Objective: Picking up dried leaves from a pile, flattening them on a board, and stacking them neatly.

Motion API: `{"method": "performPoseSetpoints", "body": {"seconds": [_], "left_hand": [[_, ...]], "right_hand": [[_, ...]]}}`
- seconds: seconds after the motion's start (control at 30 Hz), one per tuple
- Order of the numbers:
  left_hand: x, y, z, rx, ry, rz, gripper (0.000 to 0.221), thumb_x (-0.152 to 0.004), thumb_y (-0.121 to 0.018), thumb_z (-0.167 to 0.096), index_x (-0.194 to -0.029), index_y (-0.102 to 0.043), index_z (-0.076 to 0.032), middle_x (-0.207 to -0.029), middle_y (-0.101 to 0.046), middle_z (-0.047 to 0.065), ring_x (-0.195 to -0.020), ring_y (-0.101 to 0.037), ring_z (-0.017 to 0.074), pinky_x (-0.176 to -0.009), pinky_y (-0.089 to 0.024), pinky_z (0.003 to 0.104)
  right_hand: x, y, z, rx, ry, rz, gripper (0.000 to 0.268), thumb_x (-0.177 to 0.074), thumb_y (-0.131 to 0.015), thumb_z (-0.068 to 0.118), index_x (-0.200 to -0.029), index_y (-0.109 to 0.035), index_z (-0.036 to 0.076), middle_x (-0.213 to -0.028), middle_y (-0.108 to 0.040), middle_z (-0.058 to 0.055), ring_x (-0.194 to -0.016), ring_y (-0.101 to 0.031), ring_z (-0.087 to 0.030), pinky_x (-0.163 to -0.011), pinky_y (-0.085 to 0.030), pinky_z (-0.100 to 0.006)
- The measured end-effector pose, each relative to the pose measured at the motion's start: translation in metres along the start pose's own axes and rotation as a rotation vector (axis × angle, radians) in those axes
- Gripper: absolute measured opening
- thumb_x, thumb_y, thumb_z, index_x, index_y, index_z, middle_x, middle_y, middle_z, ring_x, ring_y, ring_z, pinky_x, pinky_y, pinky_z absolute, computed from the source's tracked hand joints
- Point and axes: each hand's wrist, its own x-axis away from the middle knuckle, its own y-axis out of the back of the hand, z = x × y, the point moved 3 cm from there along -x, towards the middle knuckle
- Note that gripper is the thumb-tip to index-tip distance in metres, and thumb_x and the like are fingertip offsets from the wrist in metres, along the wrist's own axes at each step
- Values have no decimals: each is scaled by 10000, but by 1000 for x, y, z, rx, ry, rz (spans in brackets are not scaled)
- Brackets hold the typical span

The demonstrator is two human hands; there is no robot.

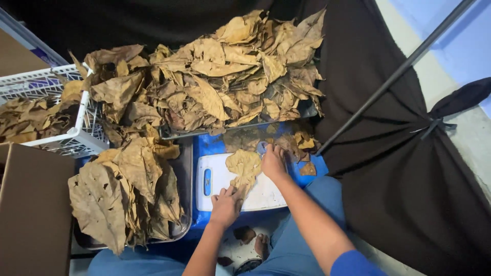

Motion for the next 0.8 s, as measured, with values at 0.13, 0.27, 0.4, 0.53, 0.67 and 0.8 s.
{"method": "performPoseSetpoints", "body": {"seconds": [0.13,0.27,0.4,0.53,0.67,0.8], "left_hand": [[-1,-5,-2,-27,53,22,400,-1026,-548,-368,-1422,-490,-342,-1329,-464,-104,-1210,-446,153,-1077,-372,446],[-38,-60,30,-169,50,17,246,-986,-593,-322,-1217,-637,-251,-1195,-556,-68,-1177,-473,146,-1021,-376,406],[-12,-21,12,-113,42,4,322,-966,-627,-359,-1242,-632,-194,-1328,-531,-43,-1199,-457,160,-1018,-396,399],[-11,-10,8,-29,48,6,566,-973,-644,-432,-1459,-470,-199,-1464,-474,-23,-1259,-460,181,-1057,-403,418],[-11,-12,9,10,56,-26,725,-971,-644,-430,-1588,-309,-251,-1437,-480,-64,-1233,-470,165,-1037,-404,396],[-5,-4,6,29,55,-9,751,-986,-630,-419,-1620,-271,-237,-1445,-482,-60,-1232,-474,165,-1036,-400,390]], "right_hand": [[46,2,25,-394,282,-198,344,-871,-587,6,-1190,-476,76,-1140,-525,-211,-1084,-566,-496,-895,-508,-535],[140,45,81,-406,514,50,318,-897,-554,-18,-1194,-546,97,-1134,-516,-139,-1081,-519,-458,-954,-464,-514],[145,5,68,-316,377,85,341,-928,-578,30,-1249,-491,107,-1192,-476,-176,-1105,-494,-446,-981,-408,-524],[114,-13,61,29,290,216,582,-830,-792,163,-1299,-447,155,-1252,-441,-143,-1159,-421,-353,-1000,-354,-474],[78,-22,62,162,293,15,388,-968,-610,194,-1330,-489,127,-1277,-510,-248,-1134,-493,-372,-959,-376,-518],[37,-13,58,154,252,-94,322,-978,-512,133,-1300,-516,121,-1169,-551,-218,-1077,-503,-374,-933,-385,-515]]}}
